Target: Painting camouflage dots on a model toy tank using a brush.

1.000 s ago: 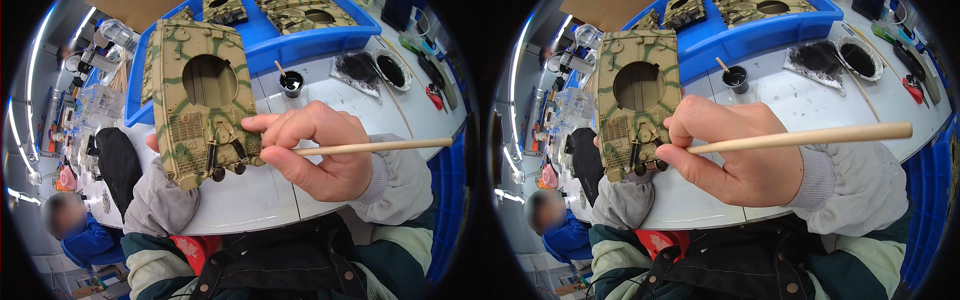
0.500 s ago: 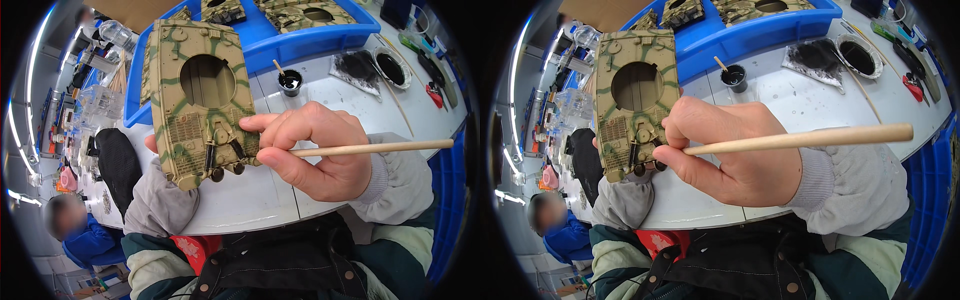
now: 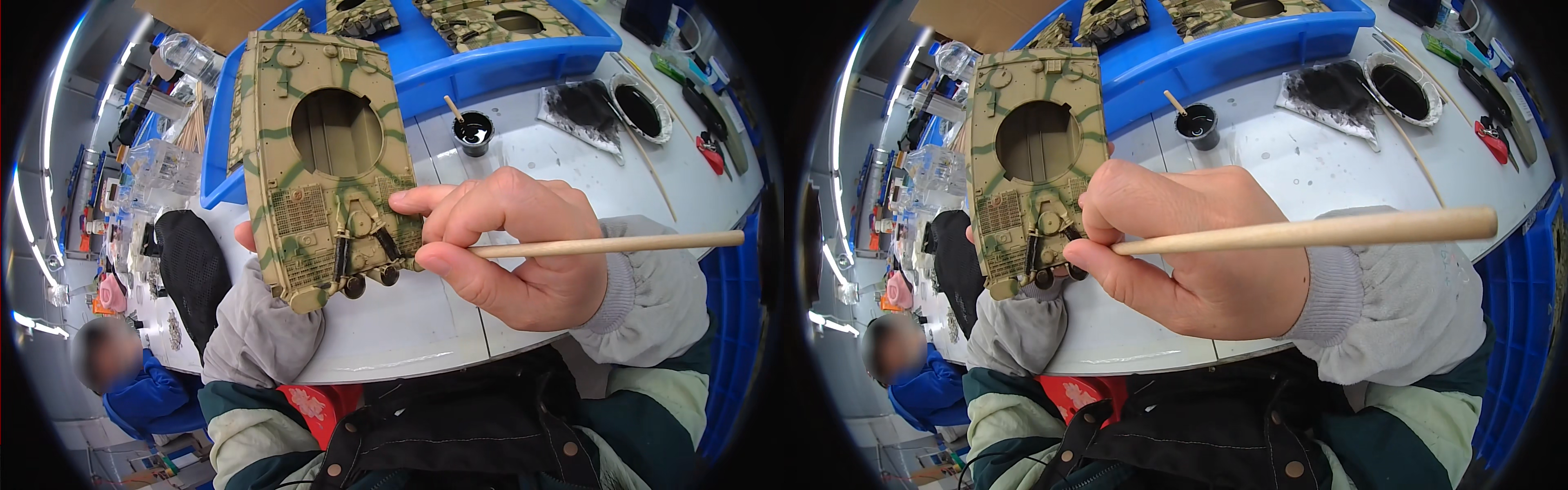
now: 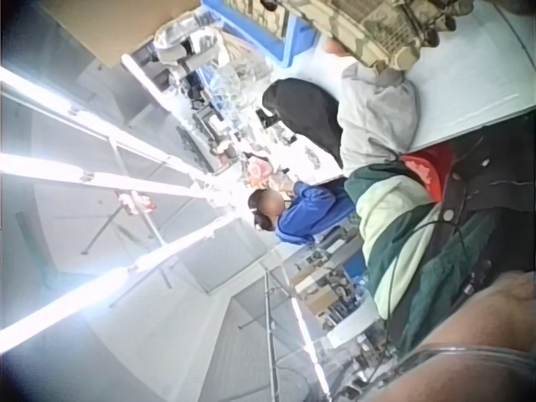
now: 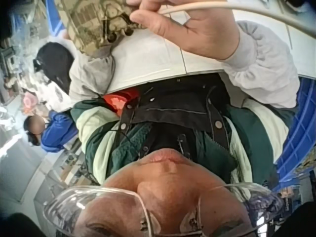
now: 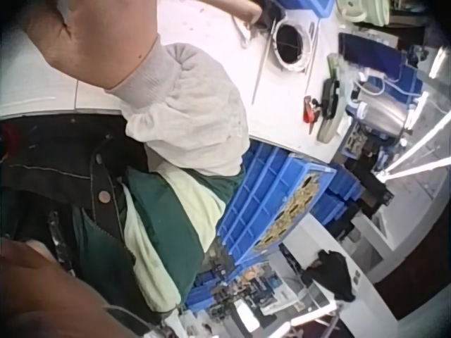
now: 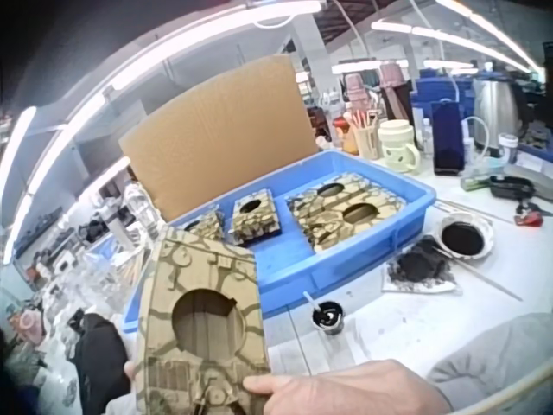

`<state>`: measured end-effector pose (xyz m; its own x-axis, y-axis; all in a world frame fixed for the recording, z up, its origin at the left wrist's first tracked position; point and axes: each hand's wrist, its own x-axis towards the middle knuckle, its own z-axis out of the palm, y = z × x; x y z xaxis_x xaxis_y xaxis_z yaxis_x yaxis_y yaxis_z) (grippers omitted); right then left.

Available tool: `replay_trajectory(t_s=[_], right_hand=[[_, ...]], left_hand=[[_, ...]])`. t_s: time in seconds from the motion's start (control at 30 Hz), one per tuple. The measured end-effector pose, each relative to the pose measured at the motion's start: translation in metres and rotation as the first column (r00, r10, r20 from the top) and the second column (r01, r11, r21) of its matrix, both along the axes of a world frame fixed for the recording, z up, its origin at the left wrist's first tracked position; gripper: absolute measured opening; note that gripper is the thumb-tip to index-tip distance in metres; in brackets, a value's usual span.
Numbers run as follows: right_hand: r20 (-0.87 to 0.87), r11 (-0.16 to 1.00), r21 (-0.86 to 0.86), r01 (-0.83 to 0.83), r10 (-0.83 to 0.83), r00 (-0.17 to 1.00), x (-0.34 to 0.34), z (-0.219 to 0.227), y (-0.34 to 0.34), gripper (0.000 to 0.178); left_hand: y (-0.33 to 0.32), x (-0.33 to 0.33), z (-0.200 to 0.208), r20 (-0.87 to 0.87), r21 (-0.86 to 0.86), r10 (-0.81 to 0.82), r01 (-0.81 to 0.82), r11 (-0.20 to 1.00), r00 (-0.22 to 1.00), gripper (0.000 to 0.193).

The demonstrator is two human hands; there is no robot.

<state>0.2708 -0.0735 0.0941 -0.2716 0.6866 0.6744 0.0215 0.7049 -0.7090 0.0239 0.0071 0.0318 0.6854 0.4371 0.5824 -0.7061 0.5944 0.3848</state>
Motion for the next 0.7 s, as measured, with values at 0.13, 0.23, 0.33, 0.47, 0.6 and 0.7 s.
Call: replay_trajectory(t_s=[0.13,0.23,0.33,0.47,0.6,0.7], right_hand=[[0.002,1.0,-0.008,-0.009,0.009,1.0,0.0007,0.0001,-0.0007,0.012],[0.002,1.0,0.008,-0.005,0.005,1.0,0.0003,0.0013,-0.0008,0.012],[-0.011,1.0,0.005,0.004,-0.004,1.0,-0.0007,0.0004,-0.0009,0.013],[-0.015,1.0,0.016,0.012,-0.012,1.0,-0.0014,-0.0012,-0.0005,0.013],[0.006,1.0,0.02,0.006,-0.007,1.0,-0.0007,-0.0008,-0.0008,0.013],[0.007,1.0,0.021,0.007,-0.007,1.0,-0.0005,-0.0005,-0.0011,0.013]], left_hand=[[-0.001,-0.0002,0.0011,-0.009,0.001,0.014,-0.014,1.0,1.0,0.084],[-0.0019,-0.0016,0.0013,-0.02,0.004,0.021,-0.021,1.0,1.0,0.083],[-0.0022,-0.0024,0.0013,-0.029,0.007,0.025,-0.025,1.0,0.999,0.082],[-0.0024,-0.0029,0.0014,-0.039,0.008,0.028,-0.028,1.0,0.999,0.081],[-0.0026,-0.0034,0.0012,-0.049,0.01,0.03,-0.03,1.0,0.998,0.08],[-0.0027,-0.0038,0.0015,-0.055,0.011,0.032,-0.031,0.999,0.998,0.079]])
